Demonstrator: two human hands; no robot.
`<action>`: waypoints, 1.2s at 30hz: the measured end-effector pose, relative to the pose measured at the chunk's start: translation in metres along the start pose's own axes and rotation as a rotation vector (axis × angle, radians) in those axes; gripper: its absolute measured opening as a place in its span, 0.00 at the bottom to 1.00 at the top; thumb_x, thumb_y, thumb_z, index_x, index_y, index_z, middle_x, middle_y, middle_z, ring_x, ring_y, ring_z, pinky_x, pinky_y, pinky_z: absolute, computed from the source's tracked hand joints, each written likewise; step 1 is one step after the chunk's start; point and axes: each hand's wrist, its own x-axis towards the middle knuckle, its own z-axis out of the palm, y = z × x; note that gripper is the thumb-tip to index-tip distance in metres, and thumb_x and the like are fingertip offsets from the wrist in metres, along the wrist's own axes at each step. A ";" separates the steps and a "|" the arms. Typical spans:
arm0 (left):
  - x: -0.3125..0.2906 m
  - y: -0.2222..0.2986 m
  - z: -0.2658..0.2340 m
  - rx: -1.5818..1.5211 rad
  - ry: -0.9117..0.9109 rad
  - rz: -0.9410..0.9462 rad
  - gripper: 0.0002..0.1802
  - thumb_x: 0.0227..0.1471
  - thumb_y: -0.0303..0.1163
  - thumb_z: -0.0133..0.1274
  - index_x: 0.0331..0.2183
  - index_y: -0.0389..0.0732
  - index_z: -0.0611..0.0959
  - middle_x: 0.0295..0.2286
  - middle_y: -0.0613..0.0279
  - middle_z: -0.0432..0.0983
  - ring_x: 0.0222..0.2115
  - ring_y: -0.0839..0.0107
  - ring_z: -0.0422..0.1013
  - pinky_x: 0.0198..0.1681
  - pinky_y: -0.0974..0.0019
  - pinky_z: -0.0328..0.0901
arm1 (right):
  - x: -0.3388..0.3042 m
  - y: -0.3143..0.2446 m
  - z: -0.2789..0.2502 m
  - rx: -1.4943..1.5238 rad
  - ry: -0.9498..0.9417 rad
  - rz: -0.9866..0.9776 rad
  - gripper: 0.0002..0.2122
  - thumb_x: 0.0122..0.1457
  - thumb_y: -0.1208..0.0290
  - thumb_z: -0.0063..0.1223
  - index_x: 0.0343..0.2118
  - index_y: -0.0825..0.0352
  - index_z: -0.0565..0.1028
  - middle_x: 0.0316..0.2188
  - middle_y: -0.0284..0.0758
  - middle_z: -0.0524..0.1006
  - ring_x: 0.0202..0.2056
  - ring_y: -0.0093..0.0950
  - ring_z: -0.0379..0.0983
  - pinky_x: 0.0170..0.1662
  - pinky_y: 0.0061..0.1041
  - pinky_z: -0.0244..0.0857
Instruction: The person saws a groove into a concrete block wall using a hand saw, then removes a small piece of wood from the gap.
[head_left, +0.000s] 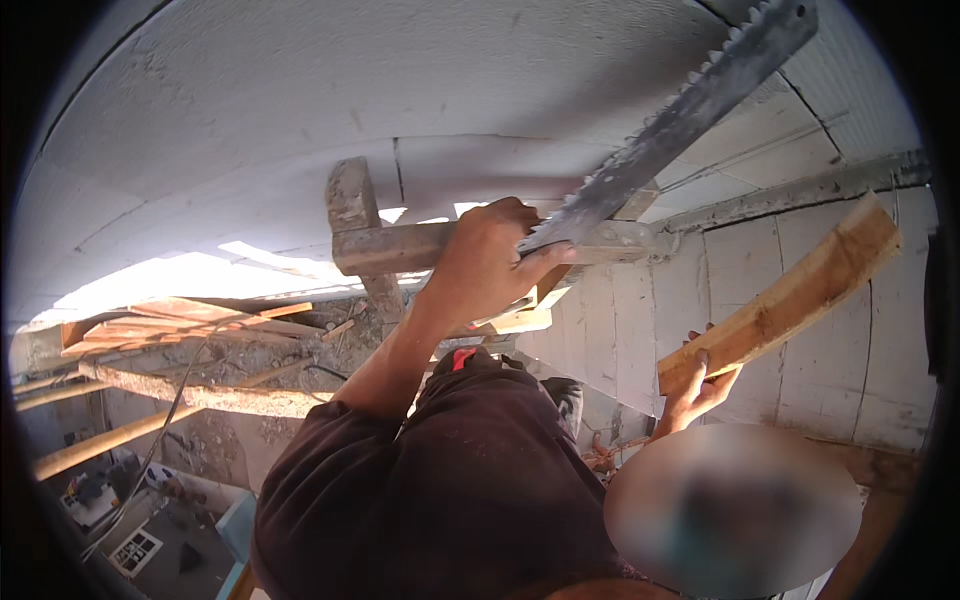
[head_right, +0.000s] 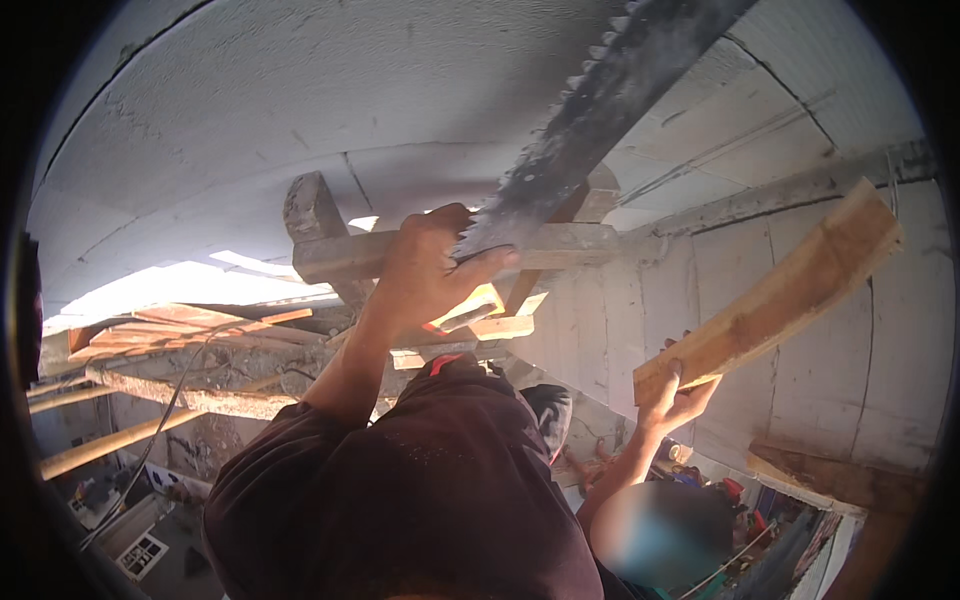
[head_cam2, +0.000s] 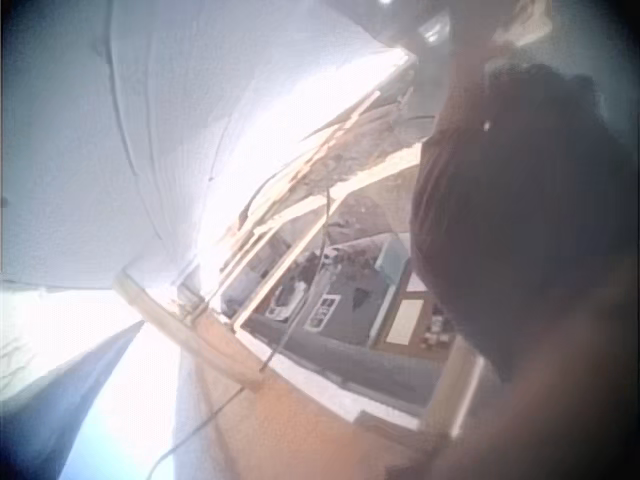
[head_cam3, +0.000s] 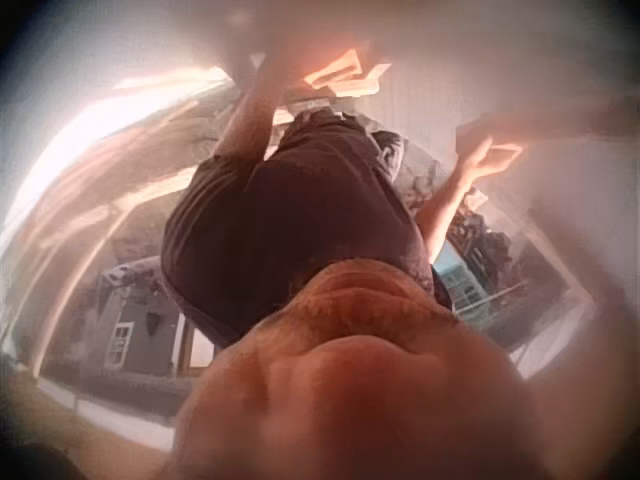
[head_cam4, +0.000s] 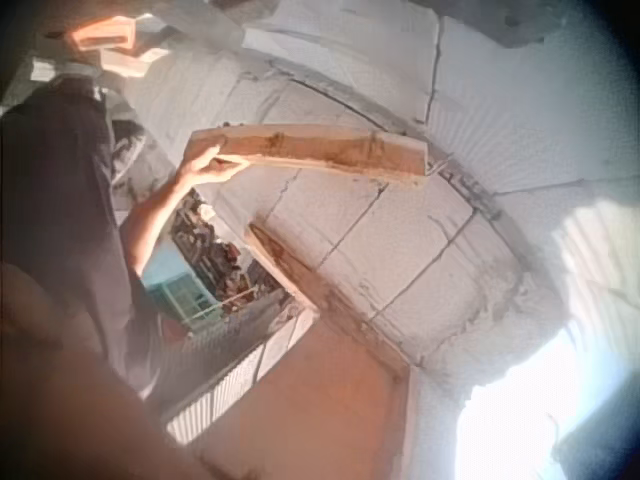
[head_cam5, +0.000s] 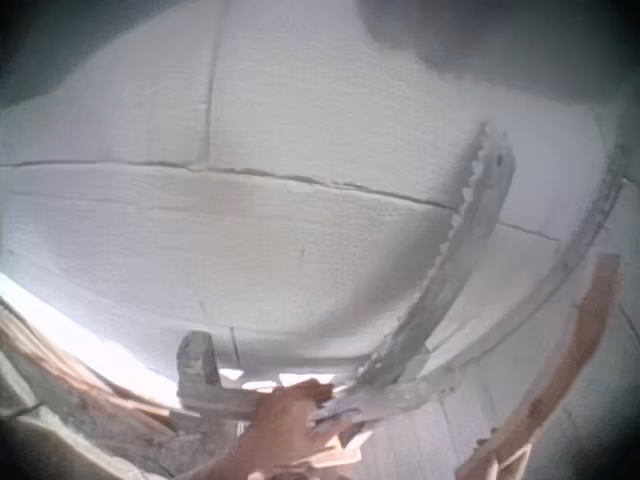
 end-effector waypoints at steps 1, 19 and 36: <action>-0.003 -0.005 0.006 -0.021 -0.021 -0.019 0.26 0.51 0.49 0.64 0.29 0.29 0.84 0.25 0.44 0.77 0.25 0.47 0.74 0.30 0.53 0.66 | -0.014 0.000 -0.002 -0.024 0.005 -0.036 0.30 0.61 0.69 0.54 0.63 0.76 0.60 0.48 0.54 0.76 0.41 0.40 0.80 0.45 0.36 0.76; 0.000 -0.009 0.050 -0.387 0.230 0.036 0.18 0.50 0.38 0.59 0.22 0.31 0.81 0.27 0.49 0.77 0.40 0.54 0.73 0.44 0.54 0.67 | 0.056 -0.165 0.045 -0.379 -1.117 -0.445 0.26 0.49 0.73 0.63 0.52 0.75 0.74 0.39 0.48 0.81 0.37 0.40 0.81 0.41 0.34 0.73; 0.006 0.005 0.040 -0.072 -0.011 -0.085 0.11 0.43 0.35 0.64 0.21 0.37 0.82 0.23 0.53 0.77 0.28 0.54 0.76 0.32 0.57 0.70 | 0.033 -0.274 0.233 0.222 -1.068 -1.396 0.25 0.55 0.69 0.62 0.57 0.67 0.74 0.52 0.45 0.79 0.52 0.41 0.78 0.56 0.38 0.72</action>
